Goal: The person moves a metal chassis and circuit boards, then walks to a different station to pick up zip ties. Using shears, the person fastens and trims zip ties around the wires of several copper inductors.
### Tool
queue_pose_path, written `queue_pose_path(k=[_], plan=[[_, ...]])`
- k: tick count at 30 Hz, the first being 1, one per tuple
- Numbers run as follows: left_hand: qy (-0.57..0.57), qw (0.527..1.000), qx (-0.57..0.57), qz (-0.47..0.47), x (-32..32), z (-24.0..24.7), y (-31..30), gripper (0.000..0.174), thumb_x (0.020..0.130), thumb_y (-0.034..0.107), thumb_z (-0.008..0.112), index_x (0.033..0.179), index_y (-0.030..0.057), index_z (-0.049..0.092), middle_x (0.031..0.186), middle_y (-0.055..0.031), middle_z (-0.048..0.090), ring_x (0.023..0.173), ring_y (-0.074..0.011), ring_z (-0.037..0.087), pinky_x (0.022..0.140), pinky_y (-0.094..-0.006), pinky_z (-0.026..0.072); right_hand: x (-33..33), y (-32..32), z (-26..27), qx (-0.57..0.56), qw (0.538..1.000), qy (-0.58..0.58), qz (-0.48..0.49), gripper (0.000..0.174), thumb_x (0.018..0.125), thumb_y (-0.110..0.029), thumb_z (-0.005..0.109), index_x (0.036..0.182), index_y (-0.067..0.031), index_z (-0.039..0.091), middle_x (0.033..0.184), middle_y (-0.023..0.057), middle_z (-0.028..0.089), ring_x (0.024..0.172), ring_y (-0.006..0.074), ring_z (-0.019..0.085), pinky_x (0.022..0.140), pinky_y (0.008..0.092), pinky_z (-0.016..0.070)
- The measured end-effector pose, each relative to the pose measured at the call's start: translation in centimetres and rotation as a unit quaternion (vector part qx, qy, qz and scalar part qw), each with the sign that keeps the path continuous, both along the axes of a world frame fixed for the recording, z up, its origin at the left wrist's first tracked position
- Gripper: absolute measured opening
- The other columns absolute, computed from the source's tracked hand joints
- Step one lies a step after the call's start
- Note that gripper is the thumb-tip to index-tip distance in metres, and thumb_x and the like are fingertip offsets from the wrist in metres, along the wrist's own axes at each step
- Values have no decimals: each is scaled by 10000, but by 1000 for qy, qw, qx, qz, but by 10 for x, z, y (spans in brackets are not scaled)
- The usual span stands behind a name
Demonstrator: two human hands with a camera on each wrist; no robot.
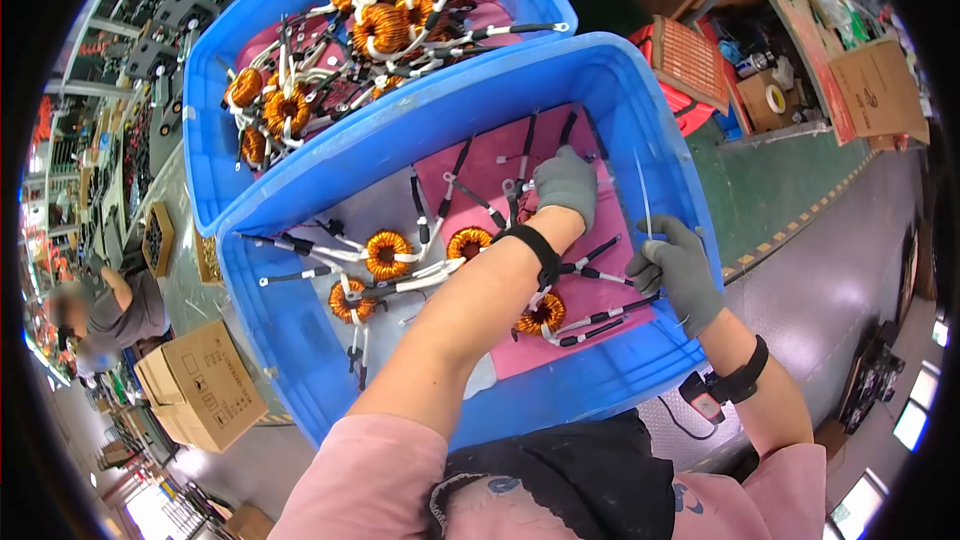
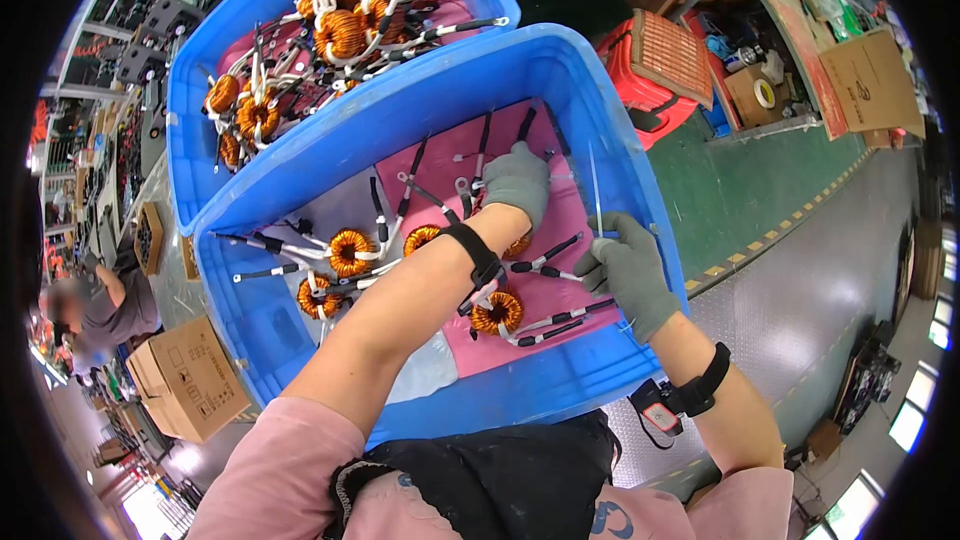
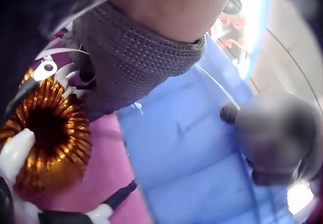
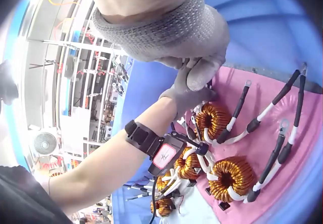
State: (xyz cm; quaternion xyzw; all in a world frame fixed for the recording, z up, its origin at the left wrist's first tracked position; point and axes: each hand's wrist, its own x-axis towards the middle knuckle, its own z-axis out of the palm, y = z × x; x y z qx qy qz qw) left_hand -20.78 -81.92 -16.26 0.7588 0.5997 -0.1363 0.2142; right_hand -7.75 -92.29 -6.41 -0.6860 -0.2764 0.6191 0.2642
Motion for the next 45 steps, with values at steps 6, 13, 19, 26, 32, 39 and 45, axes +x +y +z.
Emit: queue_pose_path(k=[6,13,19,26,32,39,45], plan=[[-156,983,-90,27,-30,3,4,324,814,107,549,1125,159,624,1191,-141,568,1021,-349,600,862,-436,489,-2,-1,-21,-53,999,0,0,259,883,-92,445,1115,-3,519,717,100,618,518,126,545,484,262,452],[-354,903,-186,157,-40,-34,28,245,804,221,635,941,18,628,711,-94,607,623,-201,577,635,-347,461,-1,4,-46,-98,989,4,110,142,827,-47,498,927,-9,591,707,62,568,538,116,523,472,264,444],[-294,907,-264,144,-42,-25,47,345,865,321,552,803,4,672,702,-89,640,624,-192,583,632,-335,463,-11,9,-46,-172,963,-8,205,153,791,-21,517,929,-6,582,694,70,577,522,120,534,463,273,456],[-285,914,-266,113,-43,-35,50,363,896,304,516,796,-6,677,714,-84,663,630,-182,588,637,-323,470,-16,19,-70,-182,953,-21,241,130,794,-25,522,908,-4,580,691,80,589,510,134,541,453,287,455],[-291,916,-272,44,-48,-25,52,320,902,270,540,841,-26,646,707,-79,648,639,-175,593,641,-322,476,-28,25,-73,-179,964,-31,196,92,804,-74,559,883,-27,558,669,85,603,503,158,561,431,300,443],[-301,914,-270,46,-52,-7,41,288,734,133,710,973,24,593,797,-76,619,690,-167,591,624,-316,475,-41,27,-80,-150,972,-46,174,82,814,-75,540,880,-27,543,648,101,594,483,177,564,418,317,441],[-286,917,-278,14,-53,-9,44,341,706,154,720,993,31,584,810,-78,626,760,-177,596,703,-331,472,-36,26,-80,-128,977,-67,158,222,810,-69,528,1026,-18,516,677,121,603,513,193,596,447,331,465]])
